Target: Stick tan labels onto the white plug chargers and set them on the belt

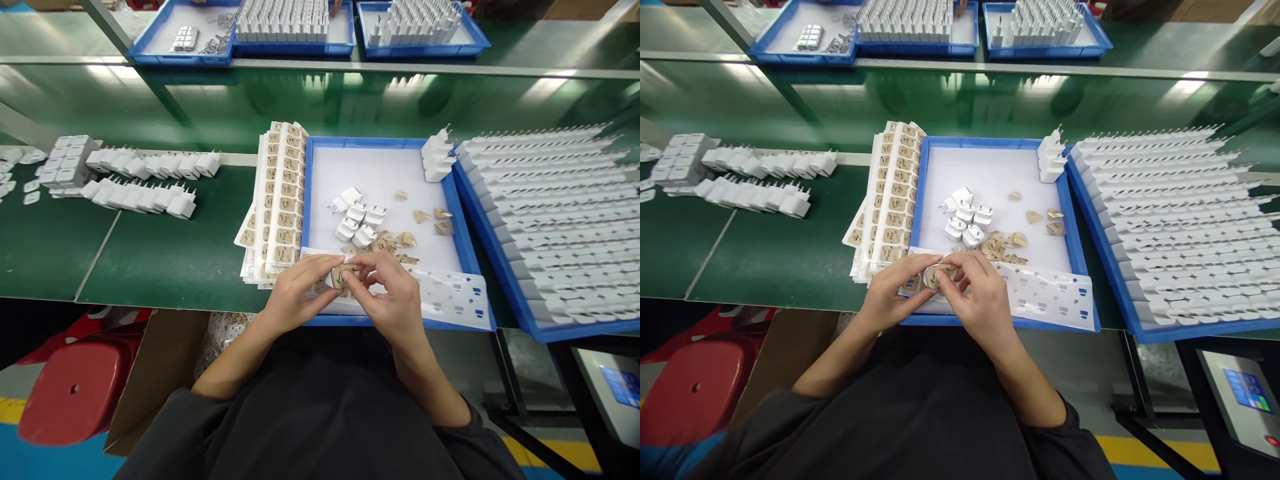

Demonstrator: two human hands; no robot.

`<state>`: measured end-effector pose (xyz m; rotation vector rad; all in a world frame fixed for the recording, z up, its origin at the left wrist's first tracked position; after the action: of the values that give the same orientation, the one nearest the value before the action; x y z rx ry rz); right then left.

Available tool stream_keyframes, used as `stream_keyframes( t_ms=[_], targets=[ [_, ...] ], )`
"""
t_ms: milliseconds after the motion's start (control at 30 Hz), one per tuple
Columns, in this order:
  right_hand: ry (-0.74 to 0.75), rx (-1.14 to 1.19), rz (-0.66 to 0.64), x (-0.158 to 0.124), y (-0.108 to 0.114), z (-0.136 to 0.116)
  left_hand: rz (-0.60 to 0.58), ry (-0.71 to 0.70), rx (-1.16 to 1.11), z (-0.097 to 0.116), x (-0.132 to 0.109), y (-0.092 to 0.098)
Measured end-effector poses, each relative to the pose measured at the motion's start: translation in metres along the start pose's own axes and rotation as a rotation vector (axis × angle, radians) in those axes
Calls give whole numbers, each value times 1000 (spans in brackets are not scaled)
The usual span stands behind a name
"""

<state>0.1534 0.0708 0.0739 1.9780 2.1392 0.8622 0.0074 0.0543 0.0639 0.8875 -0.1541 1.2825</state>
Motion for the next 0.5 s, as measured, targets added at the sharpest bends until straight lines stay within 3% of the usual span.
stream_keyframes(
  t_ms=[133,333,500],
  targets=[
    [-62,38,-26,1,-4,11,28,10,-26,-3,0,2],
    [-230,417,-169,-4,-26,27,76,18,-37,-6,0,6],
    [-278,547,-121,-7,-34,36,114,61,-69,-12,-3,6]
  ],
)
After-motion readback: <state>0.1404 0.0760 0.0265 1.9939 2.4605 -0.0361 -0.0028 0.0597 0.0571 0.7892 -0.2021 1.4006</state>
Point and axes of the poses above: each hand's wrist, its own x-axis towards the middle knuckle, its own y-axis out of the back of the hand, z = x × y, the point moved 9 cm from there along x, towards the middle knuckle, and after that the axes turned 2 degrees about -y, right-handed, at the moved point
